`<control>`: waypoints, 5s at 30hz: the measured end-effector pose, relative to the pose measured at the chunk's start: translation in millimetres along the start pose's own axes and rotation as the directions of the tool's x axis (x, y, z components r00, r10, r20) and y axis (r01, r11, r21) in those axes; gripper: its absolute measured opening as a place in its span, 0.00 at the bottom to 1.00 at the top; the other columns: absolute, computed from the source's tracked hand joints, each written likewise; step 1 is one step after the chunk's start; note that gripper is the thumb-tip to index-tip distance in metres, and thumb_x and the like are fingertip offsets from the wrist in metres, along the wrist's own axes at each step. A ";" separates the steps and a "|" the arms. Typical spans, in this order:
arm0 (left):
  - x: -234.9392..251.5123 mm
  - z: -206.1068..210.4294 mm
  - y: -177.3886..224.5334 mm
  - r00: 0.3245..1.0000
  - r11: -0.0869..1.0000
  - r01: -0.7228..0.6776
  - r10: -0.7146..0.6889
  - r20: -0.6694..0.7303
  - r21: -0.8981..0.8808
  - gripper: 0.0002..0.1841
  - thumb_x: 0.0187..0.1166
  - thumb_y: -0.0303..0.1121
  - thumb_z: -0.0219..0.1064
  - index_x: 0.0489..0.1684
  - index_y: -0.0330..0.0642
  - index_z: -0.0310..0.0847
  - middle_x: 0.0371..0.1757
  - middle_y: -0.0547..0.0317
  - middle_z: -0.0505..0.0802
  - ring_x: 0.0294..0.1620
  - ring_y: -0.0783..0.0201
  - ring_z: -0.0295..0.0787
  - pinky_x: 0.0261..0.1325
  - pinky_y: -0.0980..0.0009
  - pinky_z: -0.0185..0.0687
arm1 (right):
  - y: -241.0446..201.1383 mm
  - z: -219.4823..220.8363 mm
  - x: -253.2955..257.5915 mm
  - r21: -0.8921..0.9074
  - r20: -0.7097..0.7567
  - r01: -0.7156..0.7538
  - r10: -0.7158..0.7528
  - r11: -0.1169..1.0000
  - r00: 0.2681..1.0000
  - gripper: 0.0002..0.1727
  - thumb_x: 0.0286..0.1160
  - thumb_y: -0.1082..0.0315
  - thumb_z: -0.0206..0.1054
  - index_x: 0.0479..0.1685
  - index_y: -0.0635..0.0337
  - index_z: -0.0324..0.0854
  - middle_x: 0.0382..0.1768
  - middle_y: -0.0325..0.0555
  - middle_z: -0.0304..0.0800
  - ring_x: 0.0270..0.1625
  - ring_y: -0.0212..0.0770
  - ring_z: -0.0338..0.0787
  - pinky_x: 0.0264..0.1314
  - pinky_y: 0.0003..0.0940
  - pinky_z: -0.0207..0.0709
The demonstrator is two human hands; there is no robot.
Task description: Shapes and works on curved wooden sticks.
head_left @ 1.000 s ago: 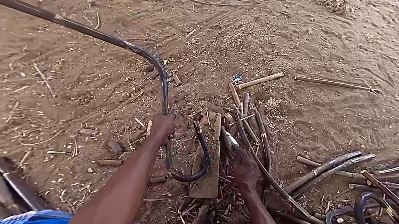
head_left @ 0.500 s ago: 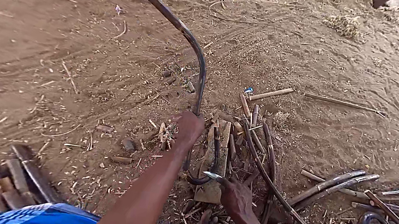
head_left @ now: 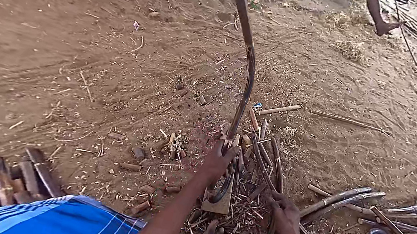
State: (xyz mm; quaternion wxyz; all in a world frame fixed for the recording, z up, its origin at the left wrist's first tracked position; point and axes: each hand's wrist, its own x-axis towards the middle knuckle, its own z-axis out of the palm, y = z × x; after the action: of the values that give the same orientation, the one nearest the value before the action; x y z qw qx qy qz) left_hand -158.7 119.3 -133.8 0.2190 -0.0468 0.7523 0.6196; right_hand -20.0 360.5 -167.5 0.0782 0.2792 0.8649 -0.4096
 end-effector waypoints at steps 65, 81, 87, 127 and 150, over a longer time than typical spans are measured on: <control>-44.9 -11.3 -94.0 0.774 0.823 -0.043 -0.331 -0.540 -0.566 0.21 0.92 0.46 0.52 0.22 0.51 0.64 0.09 0.69 0.64 0.06 0.70 0.57 0.11 0.73 0.58 | 6.4 95.4 -60.5 0.026 0.545 0.018 -0.029 1.000 0.838 0.19 0.72 0.50 0.73 0.63 0.30 0.91 0.57 0.31 0.95 0.60 0.35 0.92 0.68 0.51 0.82; -23.4 -34.0 -100.8 0.841 0.851 0.178 -0.392 -0.371 -0.494 0.21 0.92 0.46 0.54 0.22 0.50 0.63 0.09 0.68 0.63 0.05 0.70 0.54 0.09 0.74 0.55 | -13.5 66.8 -3.0 -0.301 0.534 0.477 -0.269 0.825 0.802 0.18 0.83 0.53 0.61 0.67 0.26 0.88 0.56 0.39 0.95 0.58 0.48 0.92 0.57 0.61 0.82; -17.7 -40.5 -101.6 0.840 0.843 0.225 -0.422 -0.341 -0.488 0.18 0.91 0.44 0.54 0.26 0.50 0.64 0.10 0.68 0.62 0.06 0.71 0.54 0.10 0.75 0.56 | -25.0 93.9 39.9 -0.472 0.282 0.607 -0.543 0.640 0.791 0.18 0.83 0.60 0.59 0.61 0.27 0.90 0.51 0.38 0.95 0.58 0.46 0.91 0.62 0.55 0.80; -10.3 -50.1 -158.1 0.731 0.824 0.433 -0.558 -0.392 -0.365 0.16 0.92 0.43 0.53 0.43 0.38 0.71 0.18 0.60 0.71 0.11 0.66 0.63 0.14 0.70 0.65 | -41.6 59.5 63.3 -0.258 0.747 0.800 -0.413 0.542 0.521 0.14 0.81 0.56 0.65 0.57 0.30 0.92 0.50 0.37 0.96 0.55 0.47 0.92 0.57 0.62 0.81; -54.1 18.4 -100.6 0.969 0.633 0.219 -0.229 -0.091 0.742 0.42 0.70 0.65 0.72 0.75 0.40 0.77 0.65 0.37 0.90 0.68 0.38 0.87 0.69 0.36 0.80 | 167.0 -201.7 -222.0 -0.061 -0.639 -0.005 -0.035 0.998 0.768 0.25 0.84 0.63 0.64 0.76 0.66 0.78 0.63 0.63 0.89 0.58 0.52 0.92 0.64 0.53 0.84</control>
State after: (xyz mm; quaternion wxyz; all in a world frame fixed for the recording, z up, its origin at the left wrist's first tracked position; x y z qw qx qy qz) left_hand -70.6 103.1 -207.0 0.2983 -0.0423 0.9267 0.2247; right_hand 274.8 504.2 -66.2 -0.2159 0.3928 0.8537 -0.2651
